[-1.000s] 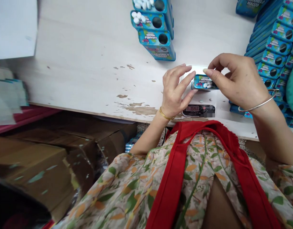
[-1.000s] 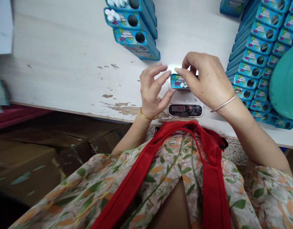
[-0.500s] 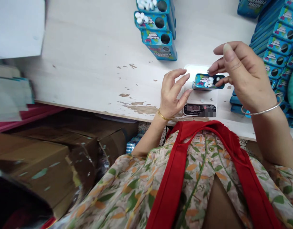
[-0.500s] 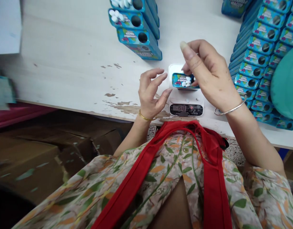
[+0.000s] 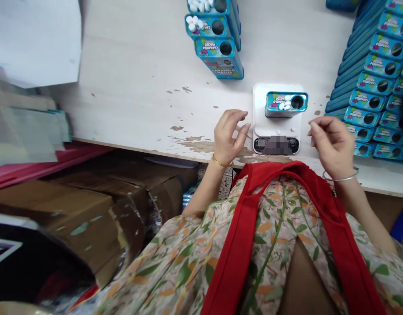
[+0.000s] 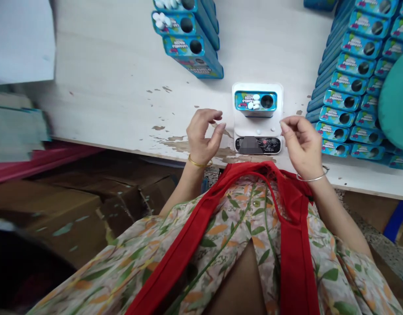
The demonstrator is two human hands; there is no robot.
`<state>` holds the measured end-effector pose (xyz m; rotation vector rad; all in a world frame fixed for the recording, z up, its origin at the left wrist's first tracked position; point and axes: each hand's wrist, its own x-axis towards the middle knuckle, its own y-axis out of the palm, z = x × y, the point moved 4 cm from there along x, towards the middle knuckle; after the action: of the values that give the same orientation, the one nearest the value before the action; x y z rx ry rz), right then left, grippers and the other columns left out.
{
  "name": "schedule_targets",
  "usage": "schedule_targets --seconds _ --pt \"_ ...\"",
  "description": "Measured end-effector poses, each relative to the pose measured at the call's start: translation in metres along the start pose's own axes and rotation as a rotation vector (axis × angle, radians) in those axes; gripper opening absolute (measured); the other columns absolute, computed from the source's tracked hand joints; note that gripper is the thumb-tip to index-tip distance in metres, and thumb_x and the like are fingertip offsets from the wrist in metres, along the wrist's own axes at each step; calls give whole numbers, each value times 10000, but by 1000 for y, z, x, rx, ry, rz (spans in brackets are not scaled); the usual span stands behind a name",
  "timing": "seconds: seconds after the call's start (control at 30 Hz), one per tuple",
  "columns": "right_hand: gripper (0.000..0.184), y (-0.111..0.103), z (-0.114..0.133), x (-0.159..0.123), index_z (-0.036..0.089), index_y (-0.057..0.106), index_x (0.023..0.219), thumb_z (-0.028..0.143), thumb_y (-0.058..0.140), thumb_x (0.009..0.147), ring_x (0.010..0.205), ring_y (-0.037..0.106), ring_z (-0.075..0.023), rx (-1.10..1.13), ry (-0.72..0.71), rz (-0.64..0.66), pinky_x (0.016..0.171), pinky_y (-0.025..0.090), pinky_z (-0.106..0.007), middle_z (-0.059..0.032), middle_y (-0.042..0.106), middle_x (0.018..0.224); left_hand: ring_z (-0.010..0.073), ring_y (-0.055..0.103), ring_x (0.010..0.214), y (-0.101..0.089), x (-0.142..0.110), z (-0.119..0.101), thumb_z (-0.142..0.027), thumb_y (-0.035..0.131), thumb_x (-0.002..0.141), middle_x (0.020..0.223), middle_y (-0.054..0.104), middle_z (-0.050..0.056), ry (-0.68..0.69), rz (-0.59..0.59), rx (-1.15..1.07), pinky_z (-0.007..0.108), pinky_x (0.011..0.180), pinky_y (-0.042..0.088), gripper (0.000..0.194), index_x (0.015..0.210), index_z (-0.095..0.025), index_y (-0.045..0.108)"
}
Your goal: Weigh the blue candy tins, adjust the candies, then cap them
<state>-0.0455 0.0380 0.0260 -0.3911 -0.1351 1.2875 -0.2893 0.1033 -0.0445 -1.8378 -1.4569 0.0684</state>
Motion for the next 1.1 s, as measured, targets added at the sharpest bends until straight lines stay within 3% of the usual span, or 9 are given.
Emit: schedule_targets --seconds 0.1,0.2,0.33,0.53,0.67,0.8,0.93,1.1 --pt "213 5 -34 -7 227 654 954 434 616 923 742 551 -184 -197 -91 -31 714 471 -331 -52 594 864 182 630 894 3 -4 -5 -402 459 1016 978 673 85 3 31 7 339 782 537 264 1123 -206 601" --pt "218 12 -49 -6 218 658 997 412 573 942 783 559 -201 -319 -176 -36 763 485 -356 -75 567 934 179 629 868 10 -7 -10 -399 440 1024 935 675 82 3 65 14 337 764 524 268 1109 -202 601" --pt "262 22 -55 -2 199 649 1057 412 524 970 912 581 -243 -401 -279 -16 837 490 -389 -109 554 999 183 608 823 23 -8 -18 -357 453 1022 863 666 66 70 103 21 343 762 493 232 1072 -196 611" --pt "330 29 -66 -1 171 637 1096 433 463 997 935 573 -264 -549 -356 -42 817 495 -402 -120 544 1008 197 569 814 47 -5 -31 -395 433 1034 825 642 63 114 222 162 333 761 429 312 1066 -160 635" --pt "295 32 -73 1 180 632 1100 404 475 993 939 573 -266 -591 -370 -38 816 498 -402 -119 551 1019 210 574 816 65 -4 -33 -408 440 1033 834 649 73 149 280 282 333 730 396 342 1109 -154 656" --pt "227 37 -80 3 192 636 999 358 483 990 935 572 -267 -618 -366 -28 806 495 -406 -117 568 998 211 570 779 75 -5 -33 -342 429 1038 801 647 68 192 258 338 340 706 384 310 990 -164 677" --pt "230 34 -63 -2 206 609 950 327 427 1021 889 576 -234 -548 -431 -80 782 502 -383 -97 581 926 174 562 721 61 -2 -47 -335 459 1036 741 630 31 244 138 243 323 671 404 256 939 -182 641" --pt "192 25 -8 4 219 609 1012 336 458 1030 916 581 -211 -454 -563 -195 819 506 -392 -79 591 922 163 577 728 31 32 -70 -404 469 1033 742 608 -1 200 -17 164 358 722 433 226 1047 -243 627"
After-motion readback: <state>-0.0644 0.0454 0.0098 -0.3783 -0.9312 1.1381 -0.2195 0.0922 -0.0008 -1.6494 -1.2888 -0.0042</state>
